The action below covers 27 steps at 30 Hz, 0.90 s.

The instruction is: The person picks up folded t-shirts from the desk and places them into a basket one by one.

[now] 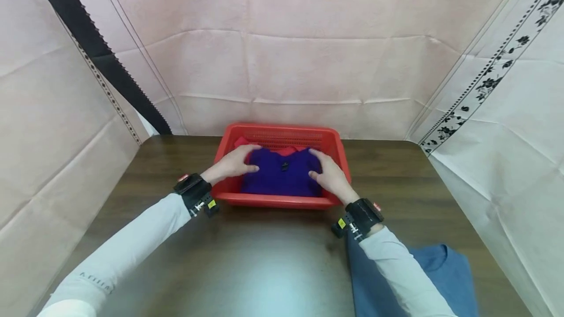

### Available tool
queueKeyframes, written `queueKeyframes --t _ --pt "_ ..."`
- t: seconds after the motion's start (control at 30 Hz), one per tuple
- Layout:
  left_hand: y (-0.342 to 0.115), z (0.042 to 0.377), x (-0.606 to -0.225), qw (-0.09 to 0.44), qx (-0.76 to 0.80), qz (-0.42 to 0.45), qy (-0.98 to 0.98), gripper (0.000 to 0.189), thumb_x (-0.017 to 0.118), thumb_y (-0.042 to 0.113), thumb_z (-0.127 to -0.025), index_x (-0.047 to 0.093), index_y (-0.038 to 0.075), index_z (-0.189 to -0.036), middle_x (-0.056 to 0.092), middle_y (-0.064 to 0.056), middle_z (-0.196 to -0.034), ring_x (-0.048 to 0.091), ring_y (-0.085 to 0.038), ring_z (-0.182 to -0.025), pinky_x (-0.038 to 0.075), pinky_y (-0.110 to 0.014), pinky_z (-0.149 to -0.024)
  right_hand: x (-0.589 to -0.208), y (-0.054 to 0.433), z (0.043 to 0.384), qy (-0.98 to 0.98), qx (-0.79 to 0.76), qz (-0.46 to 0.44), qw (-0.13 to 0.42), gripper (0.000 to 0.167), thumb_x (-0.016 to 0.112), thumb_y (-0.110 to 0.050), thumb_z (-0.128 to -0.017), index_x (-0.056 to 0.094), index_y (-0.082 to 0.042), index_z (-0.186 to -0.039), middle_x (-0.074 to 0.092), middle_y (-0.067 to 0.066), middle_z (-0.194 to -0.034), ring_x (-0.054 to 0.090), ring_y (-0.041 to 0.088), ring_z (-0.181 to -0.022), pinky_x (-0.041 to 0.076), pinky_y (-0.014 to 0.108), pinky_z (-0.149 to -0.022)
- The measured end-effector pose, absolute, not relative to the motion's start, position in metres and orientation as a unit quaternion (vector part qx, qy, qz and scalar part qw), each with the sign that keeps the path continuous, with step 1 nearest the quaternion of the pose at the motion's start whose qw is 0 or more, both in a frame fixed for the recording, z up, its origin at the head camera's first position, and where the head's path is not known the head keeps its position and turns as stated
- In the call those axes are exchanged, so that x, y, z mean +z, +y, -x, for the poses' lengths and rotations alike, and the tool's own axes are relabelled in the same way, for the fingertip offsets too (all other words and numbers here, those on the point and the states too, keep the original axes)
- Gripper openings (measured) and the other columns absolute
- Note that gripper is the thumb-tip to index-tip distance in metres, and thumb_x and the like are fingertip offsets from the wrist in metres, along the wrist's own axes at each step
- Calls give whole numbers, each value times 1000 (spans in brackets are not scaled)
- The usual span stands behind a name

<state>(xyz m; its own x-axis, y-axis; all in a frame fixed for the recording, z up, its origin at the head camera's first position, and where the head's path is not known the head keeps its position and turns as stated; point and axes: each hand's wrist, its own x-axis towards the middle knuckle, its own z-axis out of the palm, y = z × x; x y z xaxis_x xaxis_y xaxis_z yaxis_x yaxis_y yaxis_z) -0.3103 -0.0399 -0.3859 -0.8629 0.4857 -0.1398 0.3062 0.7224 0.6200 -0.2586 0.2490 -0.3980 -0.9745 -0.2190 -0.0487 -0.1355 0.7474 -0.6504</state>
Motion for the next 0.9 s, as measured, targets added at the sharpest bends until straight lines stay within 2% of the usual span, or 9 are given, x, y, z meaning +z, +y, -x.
queueKeyframes --t 0.07,0.17,0.3,0.43,0.5,0.57,0.67,0.77,0.9 --pt "-36 308 -386 126 177 -306 927 68 72 19 -95 41 5 -154 37 -24 -158 31 -40 -148 26 -51 -121 -400 248 259 954 -242 167 61 65 67 -15 -98 38 -9 -156 29 30 -160 24 51 -147 29 66 -114" --pt "-32 302 -389 172 83 -368 910 66 69 23 -98 40 14 -156 30 -24 -161 26 -41 -150 23 -57 -121 -403 246 258 949 -176 224 137 64 66 -24 -99 40 -14 -156 22 31 -162 15 56 -147 28 70 -111" --pt "-31 294 -392 243 56 -343 906 62 62 24 -102 36 25 -158 19 -16 -167 16 -38 -153 19 -69 -116 -404 242 258 936 -174 202 229 64 61 -33 -100 37 -20 -158 15 26 -165 8 53 -150 23 72 -113" --pt "-33 291 -391 250 50 -327 910 62 61 23 -101 37 26 -158 16 -14 -168 14 -37 -154 15 -73 -115 -405 240 258 934 -181 199 235 64 62 -34 -100 38 -20 -157 14 25 -166 8 51 -151 21 72 -114" --pt "-33 291 -389 231 53 -333 912 59 63 23 -100 42 26 -155 26 -15 -165 24 -37 -152 22 -68 -116 -405 240 258 939 -178 210 206 61 64 -31 -99 43 -18 -155 22 27 -163 18 51 -149 26 69 -113" --pt "-32 291 -386 193 75 -344 916 50 66 22 -99 54 23 -148 43 -13 -157 40 -34 -145 36 -60 -113 -403 241 257 948 -180 211 155 54 66 -26 -99 51 -16 -150 41 25 -155 41 46 -140 38 62 -109" --pt "-28 286 -379 101 127 -356 920 31 68 22 -99 72 18 -129 68 -7 -131 64 -24 -120 54 -44 -96 -396 244 249 955 -201 213 52 40 69 -19 -97 65 -13 -136 67 17 -130 65 33 -114 53 51 -94" --pt "-18 269 -367 18 196 -339 920 17 67 26 -100 78 17 -110 77 1 -102 72 -10 -86 58 -30 -72 -382 249 231 948 -233 212 -31 24 68 -20 -98 72 -13 -121 75 6 -109 70 19 -92 56 41 -81" --pt "0 226 -353 -53 255 -315 913 16 64 33 -101 76 23 -98 72 11 -77 59 4 -56 48 -20 -50 -367 263 196 941 -252 205 -99 10 66 -24 -100 73 -17 -105 71 -4 -81 60 8 -68 50 29 -64"
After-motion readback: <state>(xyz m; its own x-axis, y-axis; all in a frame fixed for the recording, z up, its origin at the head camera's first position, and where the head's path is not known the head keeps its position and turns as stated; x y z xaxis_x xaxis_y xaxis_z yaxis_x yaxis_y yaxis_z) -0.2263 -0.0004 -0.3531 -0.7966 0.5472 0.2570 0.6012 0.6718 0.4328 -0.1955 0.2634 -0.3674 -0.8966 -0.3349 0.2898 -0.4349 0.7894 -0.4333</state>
